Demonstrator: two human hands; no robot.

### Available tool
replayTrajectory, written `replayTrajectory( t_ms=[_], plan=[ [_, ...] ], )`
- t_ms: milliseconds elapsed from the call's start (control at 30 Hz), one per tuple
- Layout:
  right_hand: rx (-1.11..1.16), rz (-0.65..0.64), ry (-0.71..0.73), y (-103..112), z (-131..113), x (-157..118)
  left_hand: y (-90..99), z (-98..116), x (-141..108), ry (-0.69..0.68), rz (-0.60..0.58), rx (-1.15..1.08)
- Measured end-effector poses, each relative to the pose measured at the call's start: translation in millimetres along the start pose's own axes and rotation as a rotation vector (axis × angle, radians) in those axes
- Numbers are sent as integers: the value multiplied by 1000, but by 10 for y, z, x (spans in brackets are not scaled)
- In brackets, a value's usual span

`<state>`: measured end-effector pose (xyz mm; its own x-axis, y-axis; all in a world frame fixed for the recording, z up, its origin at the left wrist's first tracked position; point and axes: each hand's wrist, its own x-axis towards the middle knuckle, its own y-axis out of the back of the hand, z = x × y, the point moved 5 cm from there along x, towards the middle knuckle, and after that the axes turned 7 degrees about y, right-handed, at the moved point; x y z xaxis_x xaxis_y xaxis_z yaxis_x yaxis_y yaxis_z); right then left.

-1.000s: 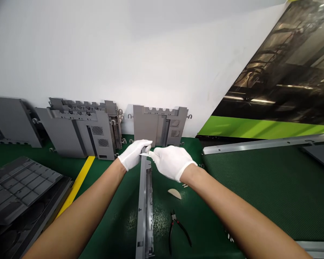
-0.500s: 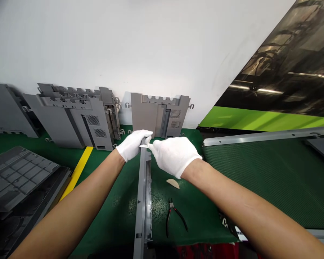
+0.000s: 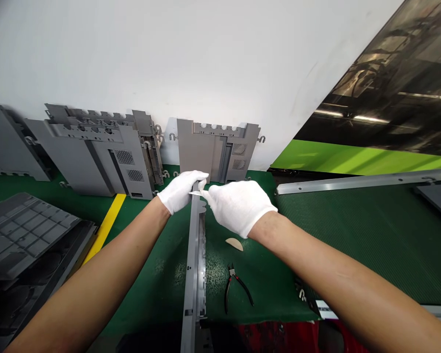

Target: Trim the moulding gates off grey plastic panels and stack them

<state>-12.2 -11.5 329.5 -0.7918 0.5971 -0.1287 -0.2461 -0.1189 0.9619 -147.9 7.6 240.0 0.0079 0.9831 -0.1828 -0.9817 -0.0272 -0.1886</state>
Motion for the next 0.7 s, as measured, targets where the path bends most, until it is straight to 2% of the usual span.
replayTrajectory(
  t_ms=[400,700],
  plan=[
    [-13,4,-7,16,-3,-28,-22,19,-18,-2,-34,-30],
    [-7,-1,-10,-2,-10,-63,-44,26,-31,66,-31,-114]
  ],
)
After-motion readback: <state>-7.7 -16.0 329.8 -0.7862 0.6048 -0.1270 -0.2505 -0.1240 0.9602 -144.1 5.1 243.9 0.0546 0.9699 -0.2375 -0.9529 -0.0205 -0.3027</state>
